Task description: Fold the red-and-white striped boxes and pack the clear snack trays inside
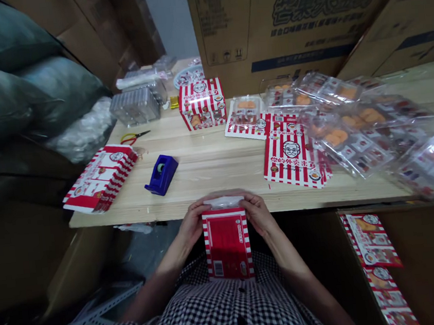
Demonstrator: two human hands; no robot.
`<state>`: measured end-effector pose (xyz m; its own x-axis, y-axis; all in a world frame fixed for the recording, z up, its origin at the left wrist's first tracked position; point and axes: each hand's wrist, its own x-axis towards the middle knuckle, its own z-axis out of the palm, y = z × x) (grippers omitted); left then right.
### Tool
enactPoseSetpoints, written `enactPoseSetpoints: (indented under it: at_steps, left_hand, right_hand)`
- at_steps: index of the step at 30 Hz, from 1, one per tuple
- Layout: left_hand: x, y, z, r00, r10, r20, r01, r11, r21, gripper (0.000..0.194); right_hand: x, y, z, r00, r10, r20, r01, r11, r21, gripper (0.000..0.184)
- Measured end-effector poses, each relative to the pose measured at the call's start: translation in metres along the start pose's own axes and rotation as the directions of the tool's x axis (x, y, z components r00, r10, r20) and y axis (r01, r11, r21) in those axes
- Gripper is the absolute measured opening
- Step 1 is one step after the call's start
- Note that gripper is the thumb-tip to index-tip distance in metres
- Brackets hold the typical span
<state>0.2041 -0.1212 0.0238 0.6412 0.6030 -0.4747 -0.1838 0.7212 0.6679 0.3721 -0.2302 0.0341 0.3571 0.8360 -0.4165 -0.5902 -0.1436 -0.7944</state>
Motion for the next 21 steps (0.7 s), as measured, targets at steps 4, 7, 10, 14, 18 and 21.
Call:
enactPoseSetpoints:
  at_steps: [4,7,10,14,18,21]
  left_hand:
    - [0.005,-0.007,-0.012,0.999,0.044,-0.004,-0.044,0.999,-0.003,0.018]
    - [0.004,-0.003,-0.015,0.997,0.057,0.058,-0.059,0.998,0.026,0.017]
    - [0.001,0.005,-0.015,0.991,0.059,0.118,-0.067,0.996,0.063,0.017]
    - [-0.006,0.017,-0.016,0.976,0.017,0.215,-0.046,0.99,0.133,0.019]
    - [-0.014,0.026,-0.016,0.942,-0.014,0.336,-0.092,0.95,0.297,0.031]
    - [-0.017,0.029,-0.014,0.931,0.004,0.364,-0.175,0.882,0.438,0.034]
  right_hand:
    - [0.0,0.001,-0.005,0.999,-0.01,0.035,0.011,1.0,-0.023,0.019]
    - [-0.006,-0.004,-0.007,0.996,-0.005,0.093,0.008,0.999,-0.036,0.018]
    - [-0.012,-0.011,-0.008,0.985,-0.023,0.171,0.034,0.998,-0.061,0.02]
    - [-0.017,-0.013,-0.01,0.965,-0.126,0.23,0.175,0.962,-0.209,0.022]
    - [-0.015,-0.006,-0.015,0.964,-0.171,0.203,0.225,0.932,-0.283,0.022]
    - [-0.012,-0.002,-0.02,0.963,-0.168,0.209,0.227,0.927,-0.299,0.023]
